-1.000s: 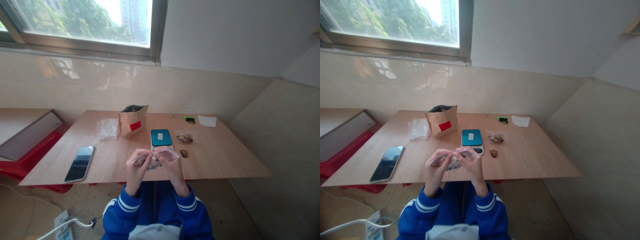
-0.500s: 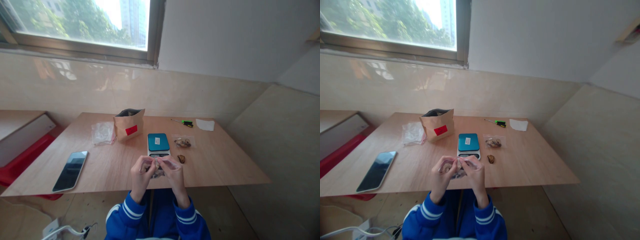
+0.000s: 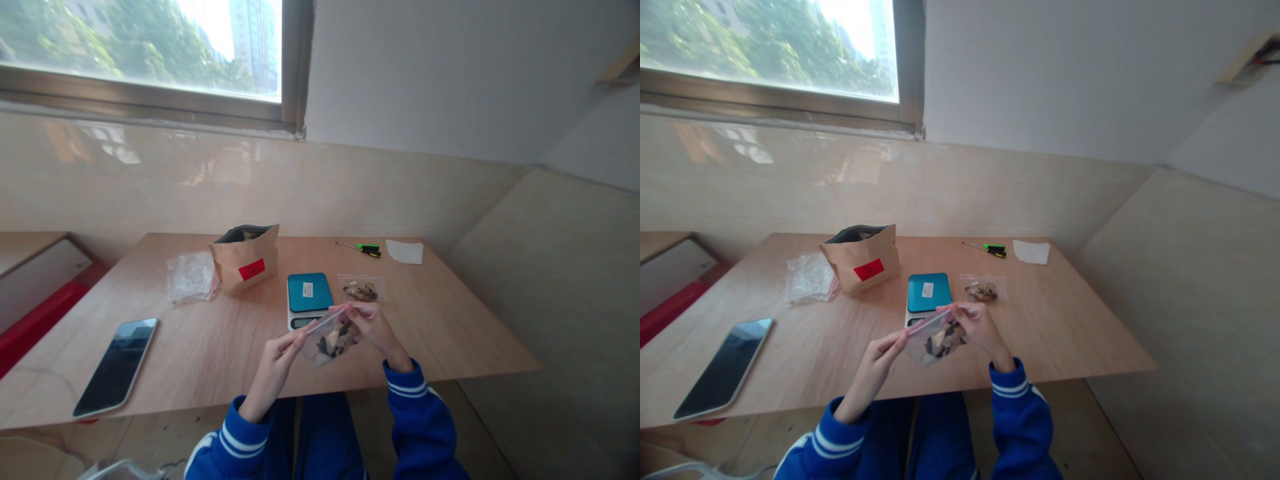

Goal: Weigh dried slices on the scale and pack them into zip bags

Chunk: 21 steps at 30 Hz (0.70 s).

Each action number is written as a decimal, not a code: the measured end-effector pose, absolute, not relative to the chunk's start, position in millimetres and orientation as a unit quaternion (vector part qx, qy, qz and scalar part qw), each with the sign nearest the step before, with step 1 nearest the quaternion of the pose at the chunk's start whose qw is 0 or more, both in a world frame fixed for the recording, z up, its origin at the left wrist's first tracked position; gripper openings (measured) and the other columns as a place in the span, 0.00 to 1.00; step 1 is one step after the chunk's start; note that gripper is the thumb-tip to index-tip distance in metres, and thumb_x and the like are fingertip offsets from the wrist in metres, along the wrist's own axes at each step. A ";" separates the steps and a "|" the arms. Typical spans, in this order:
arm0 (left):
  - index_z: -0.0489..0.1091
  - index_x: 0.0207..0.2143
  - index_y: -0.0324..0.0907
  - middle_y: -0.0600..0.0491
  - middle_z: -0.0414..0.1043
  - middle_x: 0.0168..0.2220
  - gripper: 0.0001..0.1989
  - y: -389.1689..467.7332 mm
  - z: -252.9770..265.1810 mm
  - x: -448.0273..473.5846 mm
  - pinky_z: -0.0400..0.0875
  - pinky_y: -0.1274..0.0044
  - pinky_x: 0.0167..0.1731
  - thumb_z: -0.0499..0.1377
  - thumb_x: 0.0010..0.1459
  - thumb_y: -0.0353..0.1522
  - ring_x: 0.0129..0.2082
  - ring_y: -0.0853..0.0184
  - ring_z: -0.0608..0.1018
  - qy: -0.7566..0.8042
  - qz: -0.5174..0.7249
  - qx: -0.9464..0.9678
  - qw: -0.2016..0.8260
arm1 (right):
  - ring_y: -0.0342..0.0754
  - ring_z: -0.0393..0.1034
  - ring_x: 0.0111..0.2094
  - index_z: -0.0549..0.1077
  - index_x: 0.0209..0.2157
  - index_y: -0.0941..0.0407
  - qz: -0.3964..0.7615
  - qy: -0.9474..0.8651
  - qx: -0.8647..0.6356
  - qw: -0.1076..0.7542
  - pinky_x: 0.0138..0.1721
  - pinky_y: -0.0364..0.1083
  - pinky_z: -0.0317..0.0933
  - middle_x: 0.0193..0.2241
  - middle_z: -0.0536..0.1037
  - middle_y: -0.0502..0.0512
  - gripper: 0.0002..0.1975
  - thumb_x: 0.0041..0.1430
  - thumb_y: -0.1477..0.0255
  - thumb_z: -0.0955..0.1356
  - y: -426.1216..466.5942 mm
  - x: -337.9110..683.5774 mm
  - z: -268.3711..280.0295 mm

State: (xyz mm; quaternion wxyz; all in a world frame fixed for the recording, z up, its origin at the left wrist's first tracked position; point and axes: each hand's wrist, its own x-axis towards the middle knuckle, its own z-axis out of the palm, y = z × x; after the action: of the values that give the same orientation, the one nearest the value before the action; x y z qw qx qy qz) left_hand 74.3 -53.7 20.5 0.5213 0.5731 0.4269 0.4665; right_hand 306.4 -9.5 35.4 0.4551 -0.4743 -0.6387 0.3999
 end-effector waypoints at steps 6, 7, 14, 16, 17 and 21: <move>0.74 0.50 0.39 0.44 0.78 0.44 0.25 -48.9 12.3 45.3 0.71 0.62 0.49 0.53 0.61 0.46 0.47 0.55 0.79 0.480 0.492 0.518 0.509 | 0.46 0.71 0.24 0.76 0.28 0.61 0.183 -0.507 -0.641 0.547 0.27 0.45 0.62 0.23 0.78 0.57 0.21 0.56 0.55 0.67 59.7 386.0 1.2; 0.75 0.48 0.39 0.43 0.79 0.44 0.24 -48.7 12.5 41.6 0.72 0.62 0.48 0.53 0.61 0.47 0.45 0.55 0.80 0.485 0.490 0.519 0.505 | 0.46 0.71 0.25 0.75 0.29 0.61 0.144 -0.495 -0.663 0.543 0.28 0.45 0.62 0.25 0.79 0.59 0.19 0.54 0.57 0.68 67.6 396.2 -5.2; 0.78 0.40 0.39 0.43 0.80 0.40 0.23 -50.4 17.1 31.0 0.74 0.67 0.41 0.53 0.61 0.47 0.38 0.58 0.81 0.498 0.490 0.520 0.491 | 0.63 0.59 0.54 0.66 0.46 0.64 -0.057 -0.419 -0.718 0.554 0.52 0.57 0.51 0.51 0.66 0.81 0.29 0.48 0.60 0.73 61.2 404.1 -22.8; 0.77 0.39 0.39 0.43 0.80 0.40 0.23 -49.6 15.1 26.2 0.74 0.68 0.40 0.52 0.61 0.47 0.38 0.58 0.81 0.513 0.499 0.513 0.474 | 0.62 0.60 0.52 0.66 0.46 0.63 -0.077 -0.432 -0.710 0.550 0.53 0.59 0.52 0.48 0.68 0.76 0.24 0.54 0.61 0.70 44.4 393.3 -27.2; 0.77 0.39 0.39 0.43 0.80 0.41 0.23 -48.6 13.7 23.6 0.74 0.68 0.40 0.51 0.61 0.47 0.38 0.58 0.81 0.521 0.505 0.510 0.461 | 0.60 0.63 0.48 0.68 0.44 0.62 -0.064 -0.471 -0.699 0.534 0.52 0.59 0.55 0.45 0.70 0.71 0.19 0.57 0.62 0.68 34.8 386.9 -31.3; 0.74 0.44 0.41 0.44 0.77 0.47 0.21 -40.0 11.9 16.0 0.71 0.67 0.46 0.51 0.62 0.46 0.46 0.59 0.78 0.564 0.540 0.517 0.351 | 0.57 0.68 0.42 0.72 0.38 0.56 0.042 -0.684 -0.623 0.378 0.47 0.57 0.64 0.38 0.73 0.61 0.09 0.58 0.67 0.66 -0.5 361.9 -59.3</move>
State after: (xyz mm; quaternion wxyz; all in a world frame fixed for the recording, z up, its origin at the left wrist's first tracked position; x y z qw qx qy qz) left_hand 16.0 -40.0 11.9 0.3509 0.5174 0.5637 0.5398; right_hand 361.9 -0.5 -59.3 0.3785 -0.6226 -0.6836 0.0420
